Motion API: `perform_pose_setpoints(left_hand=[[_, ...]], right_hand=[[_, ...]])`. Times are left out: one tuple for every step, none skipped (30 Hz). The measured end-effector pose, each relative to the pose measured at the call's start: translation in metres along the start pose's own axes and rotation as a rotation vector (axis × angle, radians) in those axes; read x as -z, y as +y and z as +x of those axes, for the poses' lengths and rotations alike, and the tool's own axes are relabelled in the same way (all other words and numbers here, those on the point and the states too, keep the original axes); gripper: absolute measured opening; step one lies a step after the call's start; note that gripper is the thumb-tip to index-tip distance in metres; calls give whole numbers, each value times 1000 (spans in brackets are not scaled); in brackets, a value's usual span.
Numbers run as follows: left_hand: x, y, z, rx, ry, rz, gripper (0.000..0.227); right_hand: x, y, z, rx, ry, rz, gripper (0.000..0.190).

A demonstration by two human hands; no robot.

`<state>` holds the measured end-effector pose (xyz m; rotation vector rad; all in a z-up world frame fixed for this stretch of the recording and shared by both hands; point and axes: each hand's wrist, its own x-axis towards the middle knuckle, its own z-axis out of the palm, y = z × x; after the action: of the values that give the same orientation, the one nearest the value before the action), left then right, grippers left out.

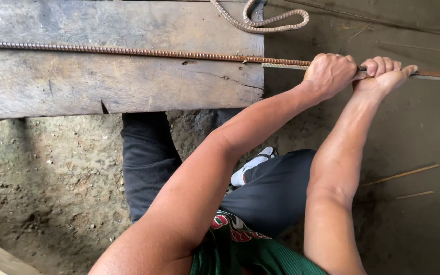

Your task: Sawing a metal rebar using a manual hacksaw on a wooden workbench

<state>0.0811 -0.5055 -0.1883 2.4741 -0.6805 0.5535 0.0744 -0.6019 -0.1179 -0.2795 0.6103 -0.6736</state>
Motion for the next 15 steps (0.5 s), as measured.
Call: perform_pose_setpoints(left_hand=[[-3, 3, -1, -6, 5, -4, 27], [-6, 6, -2, 9, 1, 0, 25], [-9, 9, -2, 25, -3, 2, 23], [-8, 9, 0, 20, 2, -4, 23], [-8, 9, -1, 14, 23, 11, 24], [-8, 10, -2, 7, 44, 26, 24], [-6, 9, -2, 1, 42, 23, 24], [-4, 8, -2, -12, 71, 57, 24], [-1, 7, -7, -19, 93, 92, 25], [1, 7, -6, -20, 84, 89, 25], [3, 6, -4, -15, 16, 55, 20], [6, 5, -2, -9, -52, 21, 24], [34, -1, -8, -11, -54, 28, 24], [62, -6, -14, -78, 18, -6, 26], [89, -10, -20, -153, 84, -42, 47]], right_hand=[[4, -3, 4, 6, -4, 3, 58], [8, -5, 8, 4, -1, 1, 59], [11, -8, 13, 3, 3, -2, 60], [10, -9, 15, 11, -1, -1, 60], [12, -10, 16, -12, -27, 24, 61], [15, -11, 19, -35, -54, 48, 61], [18, -11, 26, -28, -51, 52, 61], [21, -11, 32, -23, -75, 50, 61], [27, -10, 37, -22, -92, 43, 61], [25, -11, 34, -20, -83, 42, 61], [21, -10, 32, -57, -111, 93, 60], [18, -9, 29, -93, -139, 143, 60], [22, -10, 37, -97, -137, 148, 60], [26, -12, 46, -98, -137, 124, 60], [33, -15, 53, -94, -133, 105, 60]])
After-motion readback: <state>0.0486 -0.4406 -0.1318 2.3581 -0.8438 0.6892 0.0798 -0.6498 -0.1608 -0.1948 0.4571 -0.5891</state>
